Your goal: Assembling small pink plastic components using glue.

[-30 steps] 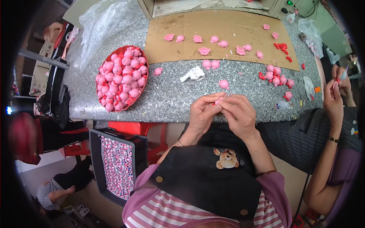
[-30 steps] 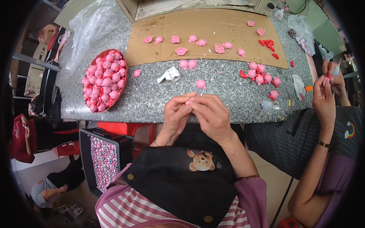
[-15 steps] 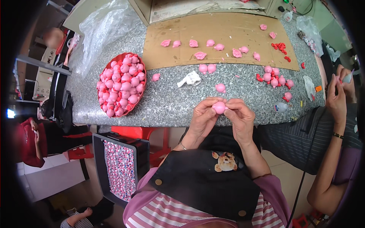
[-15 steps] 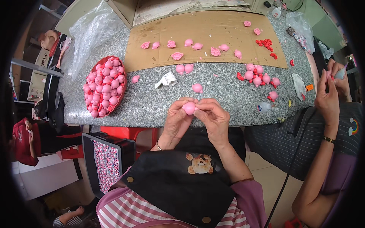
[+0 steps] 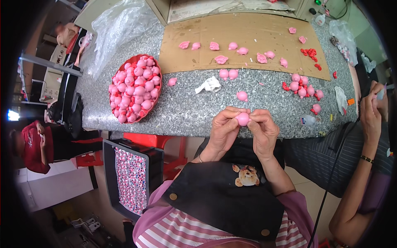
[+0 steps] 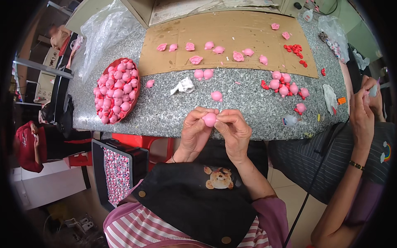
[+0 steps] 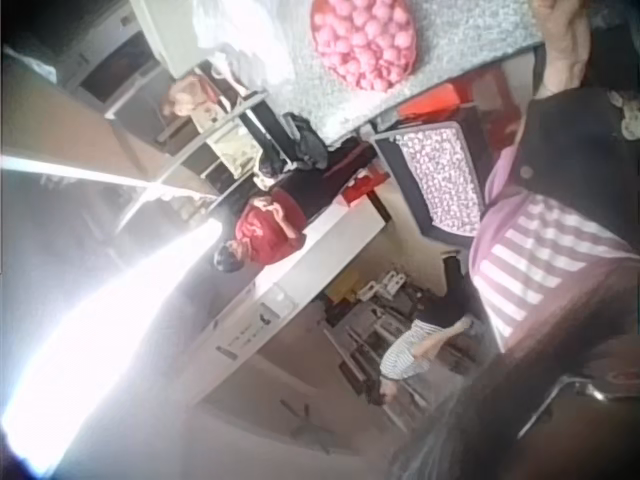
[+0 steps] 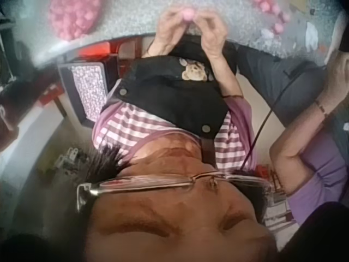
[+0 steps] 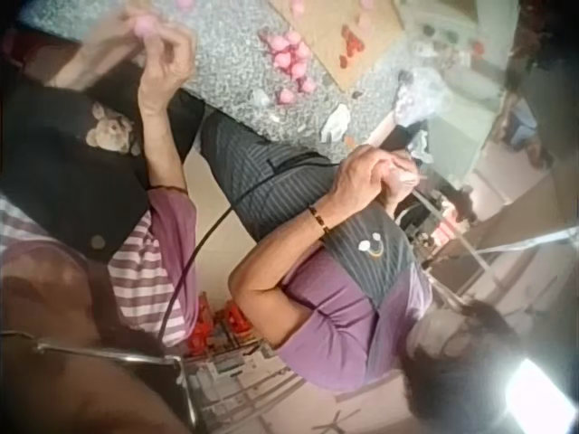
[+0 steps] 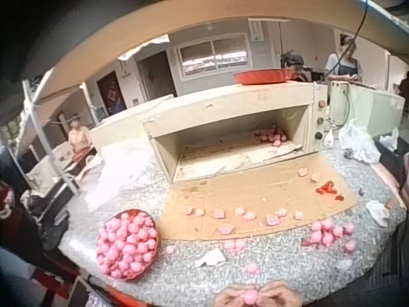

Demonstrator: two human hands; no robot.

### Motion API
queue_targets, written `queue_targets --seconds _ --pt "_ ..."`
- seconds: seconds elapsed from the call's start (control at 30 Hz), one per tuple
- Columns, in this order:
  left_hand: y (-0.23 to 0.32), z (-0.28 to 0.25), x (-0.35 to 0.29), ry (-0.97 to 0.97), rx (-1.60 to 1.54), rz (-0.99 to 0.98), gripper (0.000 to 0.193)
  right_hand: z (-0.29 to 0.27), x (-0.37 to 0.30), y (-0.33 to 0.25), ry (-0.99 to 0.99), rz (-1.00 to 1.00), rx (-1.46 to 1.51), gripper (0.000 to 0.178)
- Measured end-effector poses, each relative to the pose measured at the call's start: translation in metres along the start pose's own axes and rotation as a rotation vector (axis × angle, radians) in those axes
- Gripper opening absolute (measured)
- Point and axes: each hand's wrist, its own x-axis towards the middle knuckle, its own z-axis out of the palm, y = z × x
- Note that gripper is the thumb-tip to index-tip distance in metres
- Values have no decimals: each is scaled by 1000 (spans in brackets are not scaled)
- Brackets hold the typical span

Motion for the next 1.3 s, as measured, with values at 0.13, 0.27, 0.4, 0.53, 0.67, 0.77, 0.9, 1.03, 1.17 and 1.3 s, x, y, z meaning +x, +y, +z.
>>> queue_targets --seconds 0.13,0.27,0.4,0.53,0.67,0.77,0.9,1.03,1.17,1.3 --pt "-1 -2 0 7 -1 -2 14 2 2 0 2 -5 7 9" --pt "-2 -3 0 21 -19 5 14 2 3 1 -4 5 -3 8" --pt "3 -6 2 14 30 -1 14 -3 7 0 -47 10 -100 14" --pt "17 -12 6 -66 335 -41 19 -4 20 -24 -234 -36 -537 27" --pt "32 -16 20 -234 663 -92 28 -7 24 -34 -277 37 -566 33" --pt "33 2 21 -182 406 -88 40 -11 22 -25 -192 111 -223 30" --pt "19 9 11 -133 684 28 43 -15 7 -10 -191 213 114 34" --pt "16 6 11 -148 1024 262 36 -14 3 -12 -173 235 68 34" --pt "23 8 9 -150 1149 286 32 -30 7 -14 -295 178 -321 32" --pt "29 15 14 -257 1234 391 34 -30 6 -22 -288 249 -141 31"
